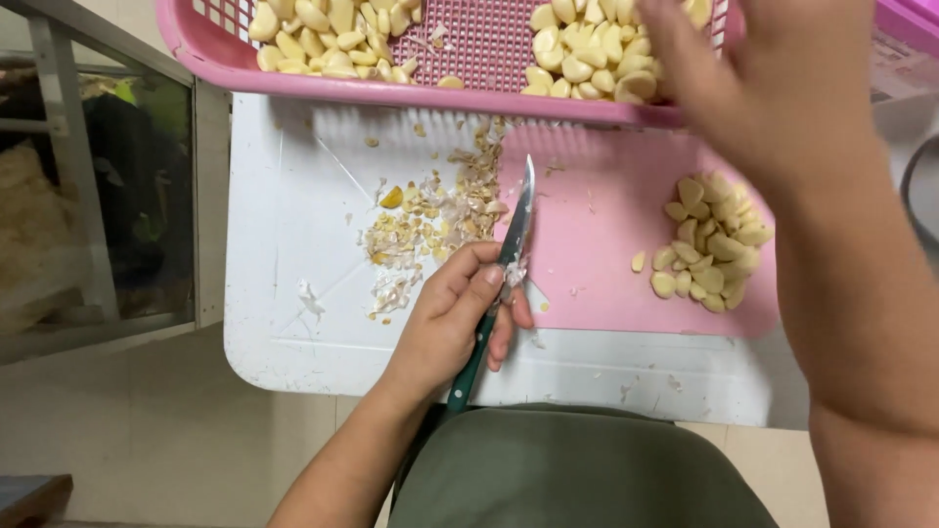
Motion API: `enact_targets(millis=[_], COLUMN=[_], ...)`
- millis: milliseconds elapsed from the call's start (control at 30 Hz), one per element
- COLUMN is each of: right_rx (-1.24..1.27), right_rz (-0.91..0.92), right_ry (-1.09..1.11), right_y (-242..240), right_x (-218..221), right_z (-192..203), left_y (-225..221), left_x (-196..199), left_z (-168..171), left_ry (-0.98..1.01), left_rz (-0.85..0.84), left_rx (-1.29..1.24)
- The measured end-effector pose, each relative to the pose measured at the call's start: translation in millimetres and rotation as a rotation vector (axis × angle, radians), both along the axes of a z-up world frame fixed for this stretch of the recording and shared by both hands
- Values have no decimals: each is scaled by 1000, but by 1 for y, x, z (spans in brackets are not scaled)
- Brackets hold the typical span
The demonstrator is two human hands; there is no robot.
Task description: Trimming the ends of peeled garlic cloves with a knife on a cutting board.
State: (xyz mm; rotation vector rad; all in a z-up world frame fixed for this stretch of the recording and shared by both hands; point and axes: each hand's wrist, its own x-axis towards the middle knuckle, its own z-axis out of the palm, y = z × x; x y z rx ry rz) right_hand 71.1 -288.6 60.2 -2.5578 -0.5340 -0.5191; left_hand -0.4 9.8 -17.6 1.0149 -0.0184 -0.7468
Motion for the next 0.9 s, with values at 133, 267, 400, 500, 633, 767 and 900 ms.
enact_targets(millis=[133, 267, 400, 500, 633, 767, 900], right_rx=[297, 535, 522, 569, 676, 690, 737], right_rz=[87, -58, -92, -62, -63, -80, -46], right_ry=[185, 455, 475, 474, 476, 381, 408], right_y=[41, 52, 58, 70, 84, 85, 87], right_x=[-51, -90, -108, -112, -113, -110, -106], right_z=[19, 5, -24, -30, -33, -39, -37], left_y=[-4, -8, -14, -17, -19, -16, -10], left_x=[6, 5, 3, 2, 0, -4, -2], left_z=[9, 14, 18, 18, 14, 15, 25], left_ry=[45, 53, 43, 55, 83, 19, -60], left_rz=[-33, -45, -69, -94, -125, -179, -206], left_rx=[14, 44, -1, -43, -101, -111, -64])
